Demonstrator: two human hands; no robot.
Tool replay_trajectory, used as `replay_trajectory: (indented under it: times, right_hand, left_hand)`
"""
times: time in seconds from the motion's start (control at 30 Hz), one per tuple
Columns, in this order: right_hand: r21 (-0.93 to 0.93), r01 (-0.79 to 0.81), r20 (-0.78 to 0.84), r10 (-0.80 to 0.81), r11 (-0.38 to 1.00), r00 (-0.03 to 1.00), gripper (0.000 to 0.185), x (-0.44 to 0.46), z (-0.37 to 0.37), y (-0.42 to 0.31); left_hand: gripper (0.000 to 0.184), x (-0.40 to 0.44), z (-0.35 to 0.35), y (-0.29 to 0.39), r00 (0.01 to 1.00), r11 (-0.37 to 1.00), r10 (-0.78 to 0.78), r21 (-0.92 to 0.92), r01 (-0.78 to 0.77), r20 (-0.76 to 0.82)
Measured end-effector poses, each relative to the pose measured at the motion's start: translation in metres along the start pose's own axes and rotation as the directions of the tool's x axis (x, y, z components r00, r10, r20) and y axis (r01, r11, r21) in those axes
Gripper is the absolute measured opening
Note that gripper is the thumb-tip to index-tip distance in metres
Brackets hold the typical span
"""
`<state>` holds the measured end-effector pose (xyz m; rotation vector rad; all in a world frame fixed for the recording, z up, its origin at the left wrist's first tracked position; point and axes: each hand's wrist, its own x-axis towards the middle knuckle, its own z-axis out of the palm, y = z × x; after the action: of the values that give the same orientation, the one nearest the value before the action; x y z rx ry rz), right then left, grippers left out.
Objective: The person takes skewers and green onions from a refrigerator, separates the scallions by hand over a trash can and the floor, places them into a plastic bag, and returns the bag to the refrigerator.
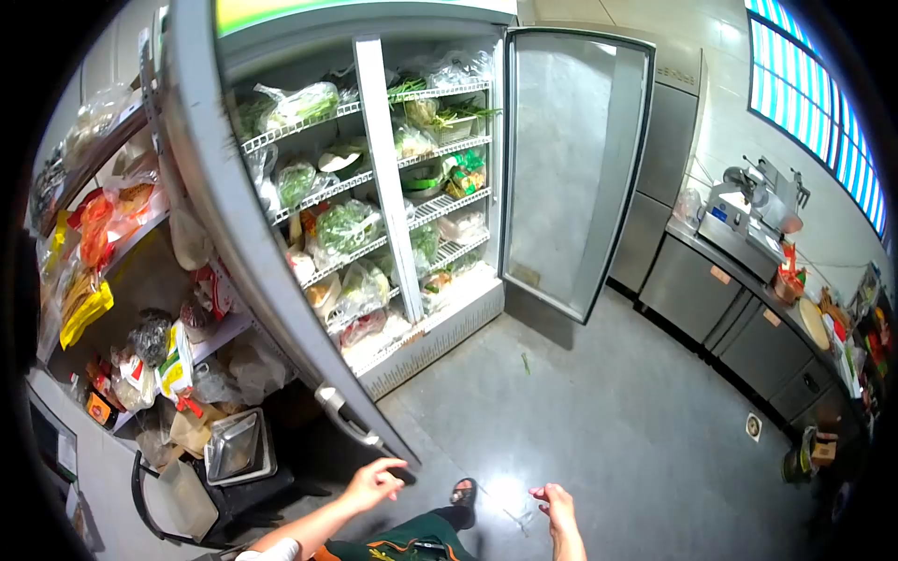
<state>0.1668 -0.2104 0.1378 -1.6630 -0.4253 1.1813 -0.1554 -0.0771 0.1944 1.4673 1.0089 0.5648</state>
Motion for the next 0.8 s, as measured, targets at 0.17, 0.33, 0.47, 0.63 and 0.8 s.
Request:
replay_trajectory:
  times: [0.17, 0.33, 0.47, 0.63, 0.8]
  right_hand:
    - [0.071, 0.151, 0.138, -0.16, 0.986, 0.978, 0.019, 0.109, 0.029, -0.086]
    - [-0.004, 0.215, 0.186, -0.21, 0.977, 0.96, 0.026, 0.238, 0.053, -0.184]
    - [0.067, 0.326, 0.294, -0.33, 0.943, 0.897, 0.02, 0.314, 0.078, -0.27]
    - [-0.104, 0.496, 0.443, -0.407, 0.862, 0.799, 0.009, 0.419, 0.129, -0.351]
    - [-0.003, 0.464, 0.714, -0.323, 0.886, 0.621, 0.011, 0.556, 0.206, -0.408]
  left_hand:
    - [0.041, 0.122, 0.046, 0.01, 0.959, 0.942, 0.266, 0.186, -0.28, 0.098]
    - [0.04, 0.245, 0.059, 0.022, 0.969, 0.968, 0.247, 0.033, -0.248, 0.012]
    - [0.037, 0.307, 0.045, 0.049, 0.948, 0.964, 0.266, 0.075, -0.257, -0.172]
    - [0.025, 0.371, 0.014, 0.039, 0.786, 0.898, 0.153, 0.416, 0.143, -0.599]
    - [0.018, 0.416, 0.005, 0.099, 0.463, 0.924, 0.224, 0.338, 0.179, -0.858]
